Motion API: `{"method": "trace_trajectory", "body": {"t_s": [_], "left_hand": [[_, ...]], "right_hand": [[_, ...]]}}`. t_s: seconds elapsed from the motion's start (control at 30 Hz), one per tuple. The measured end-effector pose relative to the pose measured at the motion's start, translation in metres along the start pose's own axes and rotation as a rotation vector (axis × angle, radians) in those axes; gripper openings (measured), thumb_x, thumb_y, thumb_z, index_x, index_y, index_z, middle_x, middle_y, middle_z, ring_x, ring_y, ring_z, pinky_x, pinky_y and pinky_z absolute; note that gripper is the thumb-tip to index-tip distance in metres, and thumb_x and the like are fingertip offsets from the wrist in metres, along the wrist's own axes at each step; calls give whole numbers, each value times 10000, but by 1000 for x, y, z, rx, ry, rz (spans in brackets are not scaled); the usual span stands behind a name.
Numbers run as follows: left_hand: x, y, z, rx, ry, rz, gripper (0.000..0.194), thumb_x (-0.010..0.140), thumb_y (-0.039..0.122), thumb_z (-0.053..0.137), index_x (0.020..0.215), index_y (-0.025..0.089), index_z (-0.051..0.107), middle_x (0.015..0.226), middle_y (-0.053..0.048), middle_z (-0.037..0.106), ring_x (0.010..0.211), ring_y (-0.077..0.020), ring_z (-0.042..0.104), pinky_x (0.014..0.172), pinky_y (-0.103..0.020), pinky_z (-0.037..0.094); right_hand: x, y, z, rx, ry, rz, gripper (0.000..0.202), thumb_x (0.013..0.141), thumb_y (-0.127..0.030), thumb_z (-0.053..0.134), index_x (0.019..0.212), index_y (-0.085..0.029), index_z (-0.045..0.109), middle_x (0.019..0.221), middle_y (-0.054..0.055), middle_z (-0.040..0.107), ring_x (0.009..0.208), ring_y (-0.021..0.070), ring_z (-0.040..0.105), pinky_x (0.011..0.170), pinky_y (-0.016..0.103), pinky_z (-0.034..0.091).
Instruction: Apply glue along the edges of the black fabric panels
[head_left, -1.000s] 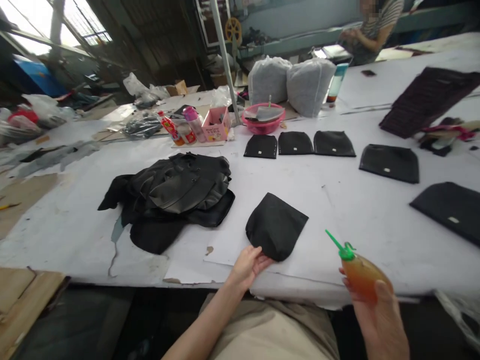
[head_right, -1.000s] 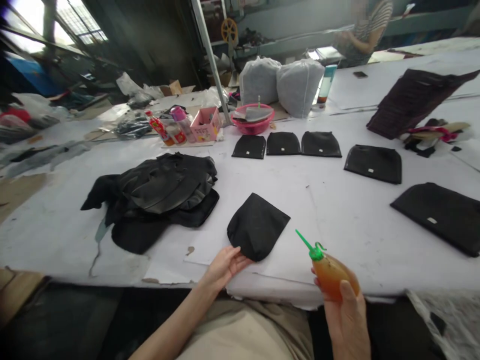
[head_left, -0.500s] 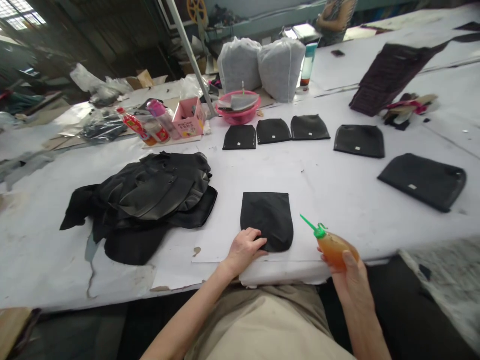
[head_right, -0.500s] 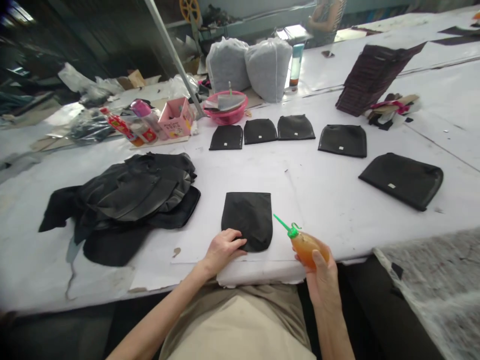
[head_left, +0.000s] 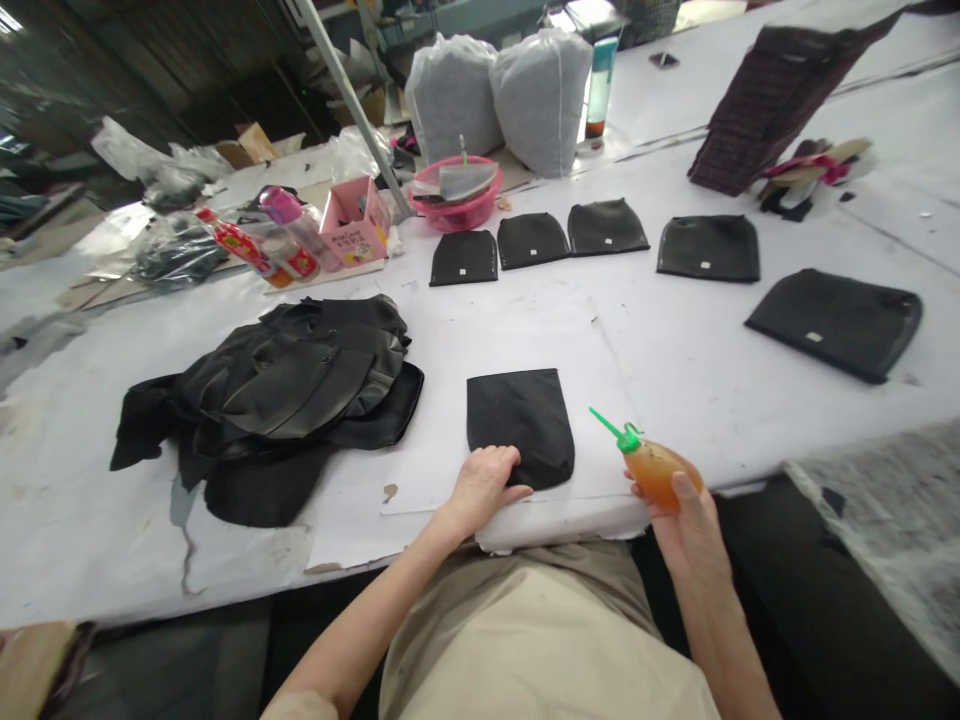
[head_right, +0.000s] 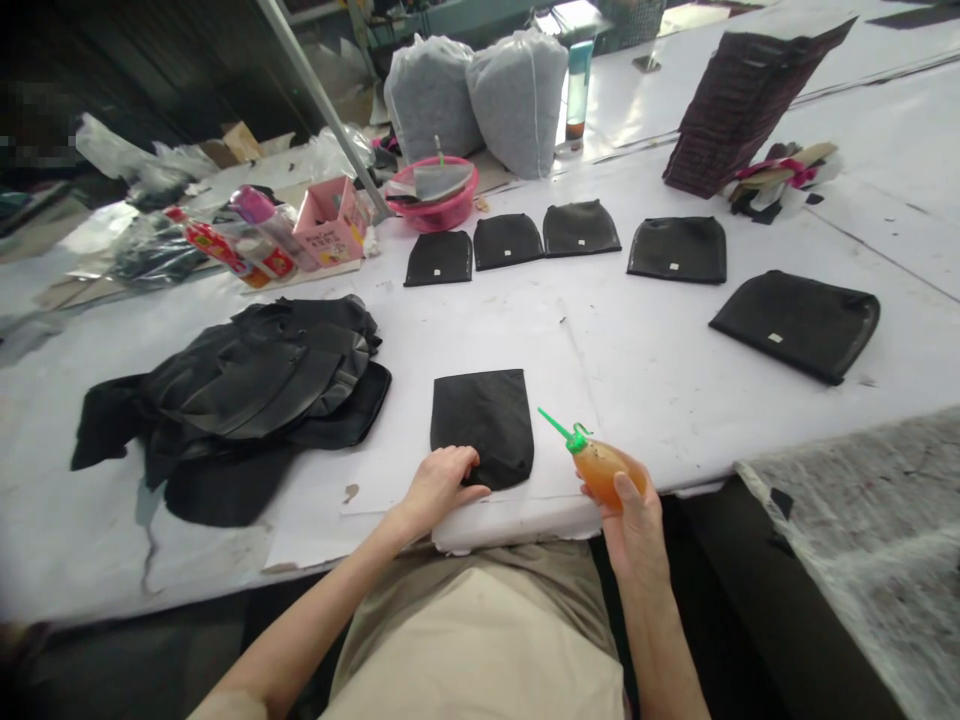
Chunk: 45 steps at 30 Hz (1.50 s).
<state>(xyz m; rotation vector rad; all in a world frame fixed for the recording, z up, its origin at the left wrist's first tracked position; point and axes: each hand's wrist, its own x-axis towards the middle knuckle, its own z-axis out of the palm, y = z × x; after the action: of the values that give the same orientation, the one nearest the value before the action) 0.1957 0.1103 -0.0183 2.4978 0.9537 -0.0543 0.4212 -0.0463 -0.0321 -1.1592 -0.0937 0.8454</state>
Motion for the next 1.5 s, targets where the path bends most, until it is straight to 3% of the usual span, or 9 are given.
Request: {"method": "trace_trajectory", "body": {"t_s": [0.37, 0.5, 0.63, 0.73, 0.87, 1.03, 1.23, 1.4, 1.5], "left_hand": [[20, -2, 11, -91, 18, 86, 96, 842, 158, 635, 854, 221, 564, 719, -49, 648, 704, -244, 652, 712, -306, 474], [31, -1, 12, -1, -37, 123, 235, 785, -1, 463, 838, 213, 543, 617, -24, 608, 604, -212, 624, 609, -259, 421], [36, -2, 0, -30, -29, 152, 163, 785, 57, 486, 807, 210, 535, 553, 14, 552, 521, -163, 559, 547, -232, 342], [33, -3, -33, -58, -51, 197, 138, 785, 90, 494, 812, 212, 553, 567, 42, 549, 503, -119, 527, 530, -217, 290], [44, 3, -111, 186, 51, 160, 109, 820, 145, 507, 819, 216, 590, 579, 32, 563, 528, -126, 552, 553, -233, 288], [118, 10, -169, 538, 273, -90, 185, 877, 127, 472, 976, 162, 623, 713, -86, 675, 730, -253, 683, 648, -295, 397], [197, -13, -114, 243, 462, -275, 293, 947, 142, 448, 1216, 95, 553, 944, -162, 709, 868, -247, 700, 736, -307, 478], [152, -36, -54, 156, 568, -24, 147, 949, 213, 528, 1053, 172, 623, 1051, -100, 661, 1000, -224, 630, 868, -332, 488], [121, -44, -32, 210, 459, 127, 138, 960, 254, 545, 906, 191, 655, 986, -72, 660, 968, -218, 607, 867, -343, 478]], "right_hand": [[-1, 5, 0, 12, 7, 47, 498, 692, -462, 837, 1082, -185, 697, 1038, 101, 755, 767, 216, 734, 593, 275, 594], [2, 6, 2, 41, -8, 37, 499, 699, -452, 836, 1101, -192, 694, 1049, 101, 758, 782, 220, 736, 608, 282, 602], [3, 5, -2, 45, -25, 43, 492, 696, -462, 835, 1093, -203, 703, 1038, 92, 765, 778, 218, 740, 612, 277, 609], [4, 2, -7, 68, -6, 40, 472, 704, -463, 829, 1083, -208, 711, 1038, 86, 768, 769, 209, 741, 604, 261, 609], [7, -2, -13, 75, 23, 15, 458, 732, -459, 813, 1102, -208, 712, 1058, 82, 764, 755, 201, 742, 593, 254, 610], [13, -5, -14, 74, 47, -19, 483, 715, -469, 822, 1104, -205, 714, 1086, 93, 758, 753, 203, 743, 582, 252, 609], [9, -7, -14, 48, 55, -32, 510, 722, -477, 812, 1128, -189, 703, 1107, 116, 751, 766, 216, 742, 572, 258, 611], [12, -4, -25, 34, 48, -9, 493, 738, -465, 802, 1134, -191, 695, 1101, 108, 751, 784, 218, 742, 588, 266, 609], [18, -1, -25, 25, 43, 11, 492, 733, -464, 807, 1128, -192, 696, 1097, 106, 752, 766, 219, 742, 573, 273, 607]]}}
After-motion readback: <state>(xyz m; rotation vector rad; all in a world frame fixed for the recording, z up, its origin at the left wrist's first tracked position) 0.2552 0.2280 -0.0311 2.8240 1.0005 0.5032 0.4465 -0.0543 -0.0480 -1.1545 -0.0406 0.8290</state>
